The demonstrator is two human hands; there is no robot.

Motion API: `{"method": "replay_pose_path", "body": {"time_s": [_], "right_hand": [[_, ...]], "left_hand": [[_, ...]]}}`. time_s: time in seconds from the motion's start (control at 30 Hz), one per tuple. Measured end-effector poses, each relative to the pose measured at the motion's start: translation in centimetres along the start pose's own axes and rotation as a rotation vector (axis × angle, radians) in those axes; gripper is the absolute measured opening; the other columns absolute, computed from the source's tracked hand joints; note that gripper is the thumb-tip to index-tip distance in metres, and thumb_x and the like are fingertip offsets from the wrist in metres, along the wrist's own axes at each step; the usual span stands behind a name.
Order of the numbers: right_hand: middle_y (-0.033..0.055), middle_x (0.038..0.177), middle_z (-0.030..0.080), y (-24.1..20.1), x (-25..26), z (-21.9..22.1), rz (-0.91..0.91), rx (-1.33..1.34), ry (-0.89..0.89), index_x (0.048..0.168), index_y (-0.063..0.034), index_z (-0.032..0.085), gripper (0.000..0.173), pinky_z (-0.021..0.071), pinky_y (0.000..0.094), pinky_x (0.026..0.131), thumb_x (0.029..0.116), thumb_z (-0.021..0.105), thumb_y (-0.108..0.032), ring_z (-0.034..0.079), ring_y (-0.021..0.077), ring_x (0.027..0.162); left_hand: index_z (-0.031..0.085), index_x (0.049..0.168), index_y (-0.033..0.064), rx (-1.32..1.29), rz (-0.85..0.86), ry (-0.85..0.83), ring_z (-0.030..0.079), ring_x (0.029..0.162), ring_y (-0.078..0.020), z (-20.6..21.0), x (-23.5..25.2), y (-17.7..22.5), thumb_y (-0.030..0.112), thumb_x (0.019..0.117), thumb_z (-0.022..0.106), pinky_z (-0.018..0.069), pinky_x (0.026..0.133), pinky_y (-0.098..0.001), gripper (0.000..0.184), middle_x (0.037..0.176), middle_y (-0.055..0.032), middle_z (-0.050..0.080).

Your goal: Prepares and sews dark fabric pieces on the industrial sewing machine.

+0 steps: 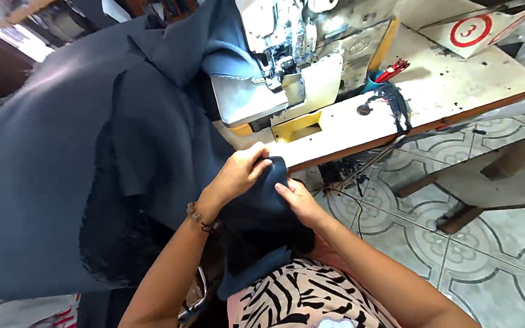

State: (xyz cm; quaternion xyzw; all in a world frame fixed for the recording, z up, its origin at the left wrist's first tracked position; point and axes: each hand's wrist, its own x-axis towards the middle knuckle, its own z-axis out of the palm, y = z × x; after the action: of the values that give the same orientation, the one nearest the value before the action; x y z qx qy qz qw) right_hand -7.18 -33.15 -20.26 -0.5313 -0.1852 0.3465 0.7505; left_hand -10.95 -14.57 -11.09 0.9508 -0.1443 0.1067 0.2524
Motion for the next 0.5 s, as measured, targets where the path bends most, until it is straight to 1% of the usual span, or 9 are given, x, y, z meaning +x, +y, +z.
{"method": "replay_pose_path", "body": {"time_s": [0.03,0.07,0.13,0.2,0.23,0.27,0.33,0.43,0.5], "right_hand": [[0.0019,0.095,0.071,-0.1,0.1,0.3,-0.012,0.018,0.001,0.116,-0.0012,0.063,0.022,0.0578,0.0268,0.084,0.1074,0.044,-0.010,0.068,0.0052,0.089],[0.0009,0.096,0.071,-0.3,0.0,0.5,-0.021,0.028,-0.004,0.115,-0.0013,0.063,0.022,0.0575,0.0254,0.085,0.1070,0.044,-0.009,0.068,0.0039,0.089],[-0.0001,0.097,0.070,-0.5,-0.5,0.3,-0.033,0.026,-0.021,0.115,-0.0013,0.063,0.022,0.0566,0.0244,0.087,0.1065,0.043,-0.008,0.067,0.0022,0.091],[-0.0010,0.096,0.071,-0.4,-1.0,-0.3,-0.025,0.023,-0.040,0.114,-0.0018,0.063,0.022,0.0571,0.0237,0.085,0.1071,0.043,-0.009,0.067,0.0013,0.090],[-0.0018,0.095,0.070,-0.5,-1.3,-0.6,-0.018,0.015,-0.056,0.114,-0.0022,0.063,0.022,0.0571,0.0231,0.084,0.1074,0.043,-0.010,0.067,0.0007,0.089],[-0.0024,0.094,0.070,-0.6,-1.6,-1.0,-0.016,0.010,-0.081,0.114,-0.0024,0.062,0.022,0.0571,0.0227,0.084,0.1074,0.043,-0.010,0.067,0.0002,0.088],[-0.0033,0.098,0.070,-1.0,-1.8,-1.6,-0.027,0.021,-0.164,0.117,-0.0024,0.062,0.021,0.0569,0.0226,0.086,0.1062,0.044,-0.008,0.067,-0.0003,0.091],[-0.0016,0.111,0.070,-2.0,-1.2,-2.0,-0.041,0.108,-0.285,0.129,-0.0024,0.057,0.029,0.0559,0.0265,0.094,0.1027,0.047,-0.007,0.067,0.0032,0.102],[-0.0013,0.110,0.070,-2.9,-0.6,-1.8,-0.035,0.121,-0.300,0.129,-0.0044,0.056,0.029,0.0564,0.0270,0.093,0.1017,0.049,-0.010,0.067,0.0045,0.101]], "left_hand": [[0.061,0.104,0.0023,-0.076,0.012,-0.005,0.063,0.074,-0.0147,-0.4,-0.1,0.3,0.008,0.1005,0.062,0.0551,0.068,-0.0298,0.006,0.089,-0.0098,0.065],[0.063,0.102,0.0019,-0.144,0.017,-0.008,0.064,0.077,-0.0120,-0.8,-0.1,0.3,0.005,0.0975,0.066,0.0556,0.071,-0.0263,0.006,0.090,-0.0089,0.066],[0.066,0.098,0.0022,-0.260,0.008,-0.023,0.066,0.078,-0.0095,-1.4,-0.4,0.3,0.002,0.0924,0.071,0.0570,0.072,-0.0236,0.008,0.090,-0.0068,0.069],[0.066,0.094,0.0031,-0.350,-0.023,-0.037,0.062,0.066,-0.0064,-1.6,-0.4,0.1,0.001,0.0906,0.073,0.0531,0.060,-0.0191,0.007,0.081,-0.0043,0.067],[0.066,0.093,0.0032,-0.376,-0.036,-0.043,0.060,0.063,-0.0052,-1.6,-0.2,0.1,0.001,0.0904,0.072,0.0514,0.057,-0.0176,0.008,0.079,-0.0034,0.066],[0.065,0.092,0.0034,-0.392,-0.049,-0.044,0.060,0.063,-0.0043,-1.6,0.0,0.1,0.000,0.0900,0.072,0.0511,0.057,-0.0166,0.008,0.079,-0.0028,0.065],[0.065,0.090,0.0044,-0.386,-0.074,-0.028,0.062,0.066,-0.0033,-1.5,0.6,0.3,0.000,0.0885,0.074,0.0537,0.060,-0.0164,0.010,0.081,-0.0013,0.066],[0.066,0.085,0.0070,-0.330,-0.102,0.029,0.065,0.069,-0.0026,-1.1,1.3,0.8,0.002,0.0863,0.076,0.0555,0.061,-0.0171,0.011,0.081,0.0012,0.068],[0.067,0.084,0.0079,-0.277,-0.090,0.055,0.065,0.069,-0.0025,-1.0,1.3,1.4,0.004,0.0852,0.076,0.0556,0.061,-0.0175,0.010,0.081,0.0016,0.070]]}}
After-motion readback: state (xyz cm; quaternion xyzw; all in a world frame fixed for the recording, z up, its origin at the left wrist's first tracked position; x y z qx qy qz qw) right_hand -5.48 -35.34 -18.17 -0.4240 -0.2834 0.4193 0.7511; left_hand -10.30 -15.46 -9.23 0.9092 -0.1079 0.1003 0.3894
